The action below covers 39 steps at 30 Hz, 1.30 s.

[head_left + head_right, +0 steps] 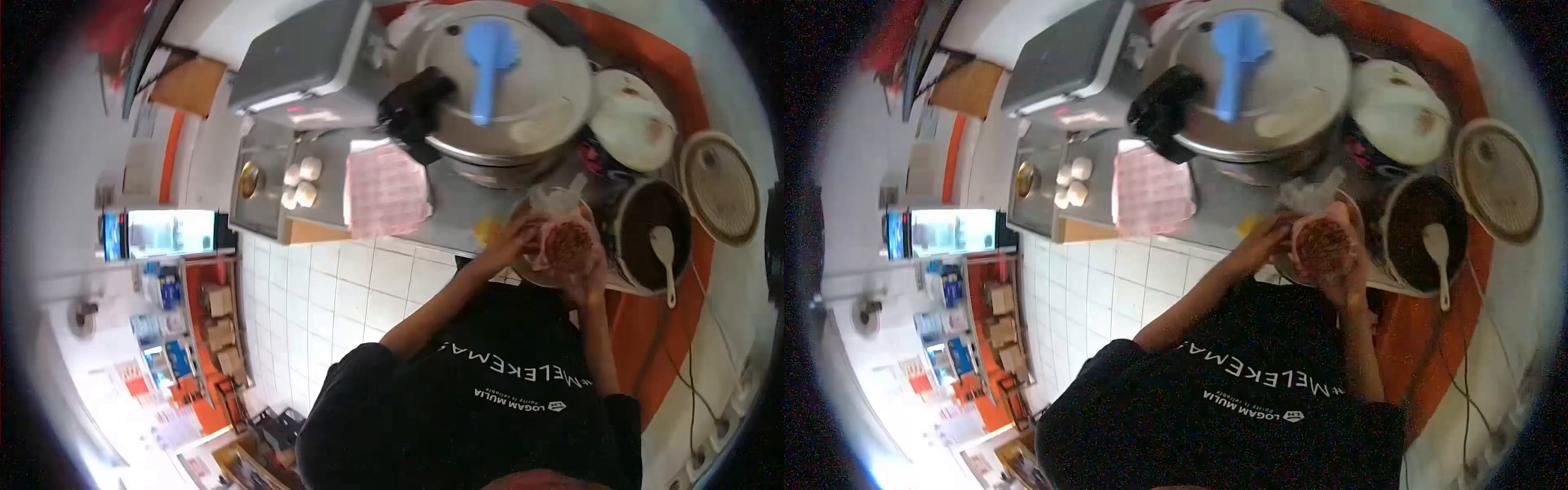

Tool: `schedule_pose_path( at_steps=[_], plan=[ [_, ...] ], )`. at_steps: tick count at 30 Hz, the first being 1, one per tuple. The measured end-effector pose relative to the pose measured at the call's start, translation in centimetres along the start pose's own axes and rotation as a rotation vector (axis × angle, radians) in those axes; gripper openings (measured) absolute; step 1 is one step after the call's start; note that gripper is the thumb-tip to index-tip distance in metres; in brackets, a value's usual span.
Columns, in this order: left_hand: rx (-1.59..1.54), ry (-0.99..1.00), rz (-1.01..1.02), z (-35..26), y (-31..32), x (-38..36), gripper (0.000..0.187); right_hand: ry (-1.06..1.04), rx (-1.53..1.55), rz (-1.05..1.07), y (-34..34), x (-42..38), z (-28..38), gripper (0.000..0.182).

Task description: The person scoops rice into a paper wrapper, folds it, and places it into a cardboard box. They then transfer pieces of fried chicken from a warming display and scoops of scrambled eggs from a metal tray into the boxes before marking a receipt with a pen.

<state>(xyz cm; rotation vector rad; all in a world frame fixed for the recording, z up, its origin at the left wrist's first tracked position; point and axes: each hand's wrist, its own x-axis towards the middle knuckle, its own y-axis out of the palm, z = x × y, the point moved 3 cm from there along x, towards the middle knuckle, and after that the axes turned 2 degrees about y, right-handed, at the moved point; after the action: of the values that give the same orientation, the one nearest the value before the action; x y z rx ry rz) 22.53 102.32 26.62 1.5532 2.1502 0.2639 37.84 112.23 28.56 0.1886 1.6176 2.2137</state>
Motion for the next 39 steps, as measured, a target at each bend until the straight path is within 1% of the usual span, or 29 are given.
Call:
schedule_pose_path(
  at_steps=[1, 2, 3, 4, 5, 6, 7, 8, 9, 10, 11, 12, 13, 14, 15, 16, 18, 19, 21, 25, 26, 28, 31, 33, 35, 36, 37, 38, 39],
  plan=[
    [0.02, -0.041, -0.025, 1.4, -4.2, -1.6, 0.039, 0.138, 0.086, -0.041, -0.1, 1.0, -2.4, 0.058],
    [0.189, 0.001, -0.088, 3.0, -9.4, -3.8, 0.032, 0.268, 0.177, -0.105, 0.0, 1.7, -5.4, 0.061],
    [0.361, 0.051, -0.149, 3.6, -14.1, -5.9, 0.025, 0.301, 0.022, 0.045, 0.8, 3.3, -7.5, 0.065],
    [0.625, 0.011, -0.383, 3.0, -18.3, -8.5, 0.017, 0.32, 0.019, 0.045, 1.7, 5.2, -9.7, 0.065],
    [0.765, 0.08, -0.511, 1.8, -21.5, -10.7, 0.025, 0.363, 0.011, -0.127, 2.4, 7.2, -12.1, 0.064],
    [1.168, 0.258, -0.645, 1.1, -25.0, -12.9, 0.033, 0.403, 0.0, -0.3, 2.6, 9.0, -14.3, 0.063],
    [1.245, 0.234, -0.644, 0.5, -28.3, -14.8, 0.042, 0.417, -0.005, -0.309, 2.3, 10.9, -16.8, 0.063],
    [1.428, 0.217, -0.667, -0.8, -29.6, -16.3, 0.049, 0.334, -0.162, -0.206, 1.5, 13.0, -19.1, 0.06],
    [1.499, 0.179, -0.624, -1.8, -30.9, -17.2, 0.048, 0.251, -0.314, -0.105, 2.1, 15.2, -21.1, 0.058],
    [1.568, 0.14, -0.574, -2.4, -32.3, -17.8, 0.047, 0.265, -0.316, -0.116, 2.1, 17.4, -22.9, 0.058],
    [1.553, 0.123, -0.576, -2.0, -33.9, -18.5, 0.047, 0.246, -0.433, -0.177, 2.9, 19.9, -24.2, 0.057],
    [1.616, 0.123, -0.474, -1.0, -35.3, -18.9, 0.043, 0.229, -0.552, -0.236, 3.4, 22.1, -25.6, 0.058],
    [1.675, 0.131, -0.375, -0.3, -36.3, -19.0, 0.04, 0.245, -0.561, -0.239, 3.9, 24.3, -27.2, 0.058],
    [1.662, 0.122, -0.381, -0.1, -37.1, -19.4, 0.04, -0.049, -1.135, -0.072, 5.0, 26.4, -28.1, 0.059],
    [1.634, 0.181, -0.336, 0.1, -37.9, -19.5, 0.037, -0.38, -1.682, 0.125, 5.9, 28.0, -29.6, 0.062],
    [1.606, 0.24, -0.283, 0.1, -38.5, -19.5, 0.034, -0.372, -1.685, 0.116, 5.3, 29.3, -30.8, 0.062],
    [1.584, 0.258, -0.26, -0.6, -38.9, -19.5, 0.03, -0.385, -1.951, 0.309, 3.2, 30.6, -34.0, 0.067],
    [1.546, 0.303, -0.224, -0.5, -39.3, -19.6, 0.028, -0.432, -1.922, 0.324, 0.9, 30.8, -35.1, 0.072],
    [1.492, 0.382, -0.187, -1.3, -39.7, -19.4, 0.026, -0.388, -1.94, 0.277, 1.3, 30.9, -35.8, 0.07],
    [1.546, 0.325, -0.05, -2.8, -39.9, -19.4, 0.024, -0.33, -2.013, 0.261, 1.6, 30.9, -35.5, 0.067],
    [1.538, 0.377, -0.041, -2.2, -40.6, -19.3, 0.021, -0.342, -2.018, 0.248, 1.7, 31.0, -35.6, 0.067],
    [1.536, 0.443, -0.021, -2.0, -41.7, -19.2, 0.018, -0.244, -2.026, 0.159, 1.8, 31.1, -36.0, 0.064],
    [1.474, 0.505, 0.047, -2.0, -42.6, -19.2, 0.016, -0.333, -2.016, 0.056, 2.9, 30.7, -36.4, 0.059],
    [1.441, 0.318, 0.036, -1.4, -43.0, -18.5, 0.018, -0.297, -2.036, 0.05, 3.4, 30.4, -36.2, 0.057],
    [1.443, 0.33, 0.005, -1.5, -43.0, -18.3, 0.02, -0.259, -2.047, 0.041, 3.9, 30.6, -35.5, 0.055],
    [1.449, 0.329, -0.023, -1.8, -43.0, -18.1, 0.022, -0.344, -2.027, 0.079, 4.2, 30.8, -34.8, 0.054],
    [1.376, 0.213, -0.043, -1.7, -43.4, -18.0, 0.026, -0.408, -2.002, 0.116, 4.3, 30.2, -34.4, 0.053],
    [1.399, 0.117, -0.045, -1.9, -43.4, -17.7, 0.026, -0.389, -2.007, 0.102, 4.4, 29.4, -33.6, 0.053],
    [1.345, 0.143, -0.059, -2.0, -43.7, -17.5, 0.024, -0.442, -1.939, -0.003, 4.7, 28.7, -31.9, 0.054]
  ],
)
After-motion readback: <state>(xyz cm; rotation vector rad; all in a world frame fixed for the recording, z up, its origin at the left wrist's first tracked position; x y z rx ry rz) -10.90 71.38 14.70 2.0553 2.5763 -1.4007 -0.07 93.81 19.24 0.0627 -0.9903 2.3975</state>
